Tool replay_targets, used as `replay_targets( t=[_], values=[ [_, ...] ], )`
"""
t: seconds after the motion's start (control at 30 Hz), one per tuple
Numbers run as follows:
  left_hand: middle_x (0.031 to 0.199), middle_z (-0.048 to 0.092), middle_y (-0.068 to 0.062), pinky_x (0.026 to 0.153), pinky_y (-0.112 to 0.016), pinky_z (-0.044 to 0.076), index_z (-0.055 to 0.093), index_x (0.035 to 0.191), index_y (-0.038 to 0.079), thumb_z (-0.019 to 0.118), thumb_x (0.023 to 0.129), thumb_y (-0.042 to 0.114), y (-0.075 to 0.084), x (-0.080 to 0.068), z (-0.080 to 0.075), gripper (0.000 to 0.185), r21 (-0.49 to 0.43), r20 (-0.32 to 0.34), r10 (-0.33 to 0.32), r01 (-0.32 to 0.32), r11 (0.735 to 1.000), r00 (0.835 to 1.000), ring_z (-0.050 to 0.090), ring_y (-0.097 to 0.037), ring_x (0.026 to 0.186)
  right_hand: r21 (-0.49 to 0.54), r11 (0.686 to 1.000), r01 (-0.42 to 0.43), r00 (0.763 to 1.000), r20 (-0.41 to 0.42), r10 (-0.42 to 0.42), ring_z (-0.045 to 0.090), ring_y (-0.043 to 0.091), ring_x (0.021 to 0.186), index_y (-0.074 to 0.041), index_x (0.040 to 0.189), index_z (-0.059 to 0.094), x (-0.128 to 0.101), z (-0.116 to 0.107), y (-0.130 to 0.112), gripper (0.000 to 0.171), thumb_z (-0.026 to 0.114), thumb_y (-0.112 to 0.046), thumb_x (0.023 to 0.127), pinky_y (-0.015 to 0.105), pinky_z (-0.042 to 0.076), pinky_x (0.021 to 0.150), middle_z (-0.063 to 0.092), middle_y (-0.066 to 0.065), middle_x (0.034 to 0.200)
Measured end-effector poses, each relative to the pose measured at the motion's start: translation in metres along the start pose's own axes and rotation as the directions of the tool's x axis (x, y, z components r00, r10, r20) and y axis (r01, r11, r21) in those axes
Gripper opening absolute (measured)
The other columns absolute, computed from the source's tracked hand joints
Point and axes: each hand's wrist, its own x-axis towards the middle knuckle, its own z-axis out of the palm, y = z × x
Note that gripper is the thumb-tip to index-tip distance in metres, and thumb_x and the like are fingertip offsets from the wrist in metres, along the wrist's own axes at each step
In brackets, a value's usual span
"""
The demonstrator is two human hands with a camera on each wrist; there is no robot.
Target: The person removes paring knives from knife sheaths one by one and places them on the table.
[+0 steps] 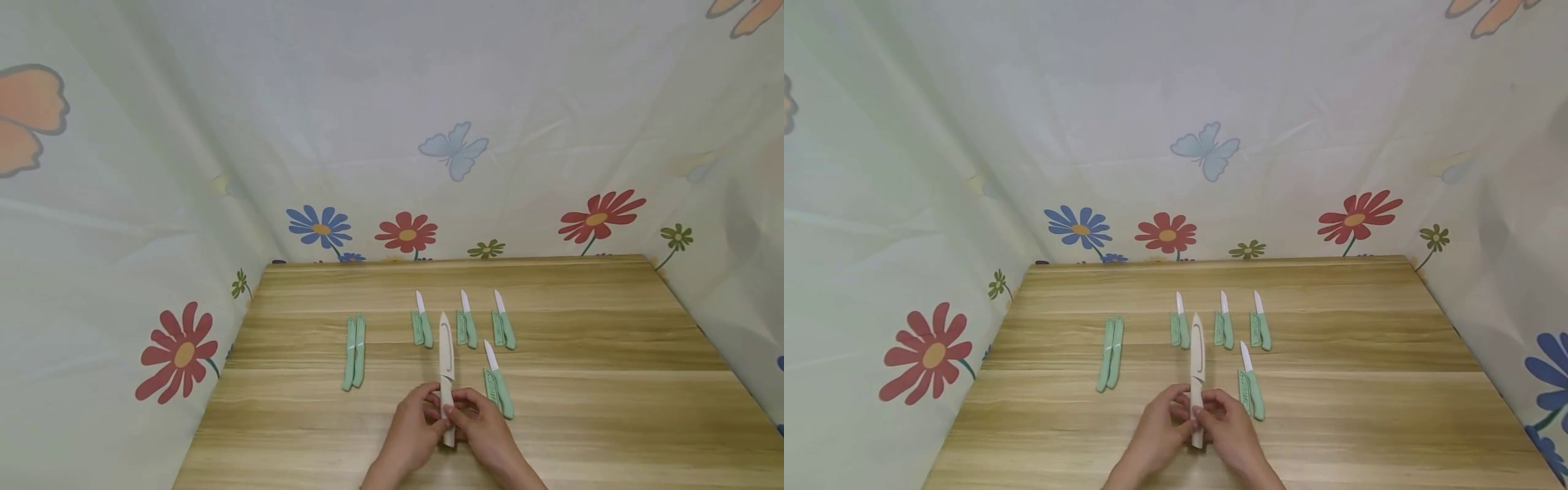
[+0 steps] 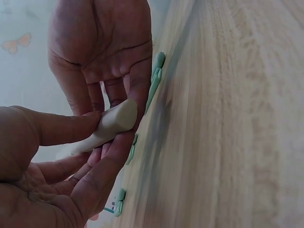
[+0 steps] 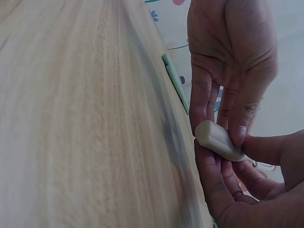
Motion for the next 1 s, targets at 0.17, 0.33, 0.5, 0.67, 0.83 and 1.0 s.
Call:
replay_targets(
  t=[0.17, 0.33, 0.5, 0.67, 0.83, 1.0],
  values=[
    [0.106, 0.064, 0.007, 0.074, -0.020, 0.054, 0.061, 0.137, 0.011, 0.080, 0.087, 0.005, 0.0018, 0.0000, 0.0024, 0.054, 0.016, -0.002, 0.002, -0.002, 1.000, 1.000, 0.063, 0.001, 0.088, -0.006, 1.000, -0.010, 1.000, -0.023, 0.010, 0.071, 0.019, 0.091, 0.007, 0.124, 0.062, -0.0008, -0.0004, 0.0002, 0.027, 0.064, -0.003, 0.099, 0.034, 0.063, 0.069, 0.063, 0.014, 0.105],
    [0.106, 0.063, 0.007, 0.074, -0.019, 0.053, 0.061, 0.137, 0.011, 0.080, 0.087, 0.004, 0.0029, -0.0004, 0.0031, 0.054, 0.018, -0.001, 0.005, -0.005, 1.000, 1.000, 0.062, 0.001, 0.088, -0.004, 1.000, -0.007, 1.000, -0.020, 0.007, 0.071, 0.018, 0.090, 0.006, 0.123, 0.063, -0.0031, -0.0006, -0.0027, 0.026, 0.064, -0.002, 0.099, 0.032, 0.063, 0.069, 0.063, 0.014, 0.104],
    [0.106, 0.063, 0.006, 0.074, -0.019, 0.053, 0.061, 0.137, 0.010, 0.079, 0.086, 0.002, 0.0029, -0.0011, 0.0046, 0.054, 0.023, -0.009, 0.012, -0.011, 1.000, 1.000, 0.062, 0.001, 0.088, 0.006, 1.000, -0.005, 1.000, -0.015, 0.005, 0.071, 0.018, 0.090, 0.007, 0.123, 0.063, -0.0033, -0.0008, -0.0022, 0.026, 0.064, -0.002, 0.098, 0.031, 0.063, 0.069, 0.063, 0.014, 0.103],
    [0.105, 0.063, 0.007, 0.075, -0.019, 0.053, 0.062, 0.136, 0.011, 0.079, 0.086, 0.002, 0.0021, -0.0006, 0.0071, 0.053, 0.035, -0.017, 0.027, -0.026, 0.999, 0.999, 0.061, 0.001, 0.087, -0.003, 1.000, 0.002, 1.000, -0.024, -0.002, 0.071, 0.018, 0.090, 0.008, 0.124, 0.063, -0.0038, -0.0016, 0.0005, 0.027, 0.065, -0.002, 0.098, 0.032, 0.063, 0.069, 0.065, 0.015, 0.105],
    [0.104, 0.062, 0.008, 0.075, -0.019, 0.052, 0.063, 0.135, 0.012, 0.079, 0.086, 0.002, 0.0019, -0.0001, 0.0090, 0.052, 0.046, -0.022, 0.032, -0.031, 0.998, 0.999, 0.060, 0.002, 0.086, -0.013, 1.000, -0.003, 0.999, -0.041, 0.002, 0.071, 0.019, 0.092, 0.009, 0.125, 0.062, -0.0016, -0.0018, 0.0044, 0.028, 0.065, -0.002, 0.099, 0.034, 0.063, 0.070, 0.065, 0.016, 0.107],
    [0.104, 0.062, 0.008, 0.075, -0.018, 0.053, 0.062, 0.135, 0.010, 0.078, 0.086, 0.000, 0.0020, -0.0006, 0.0087, 0.053, 0.042, -0.025, 0.031, -0.030, 0.999, 0.999, 0.060, 0.002, 0.086, -0.021, 1.000, -0.011, 0.999, -0.047, 0.010, 0.071, 0.019, 0.092, 0.009, 0.125, 0.062, -0.0010, -0.0012, 0.0049, 0.029, 0.064, -0.001, 0.099, 0.034, 0.063, 0.070, 0.065, 0.017, 0.107]
  ],
)
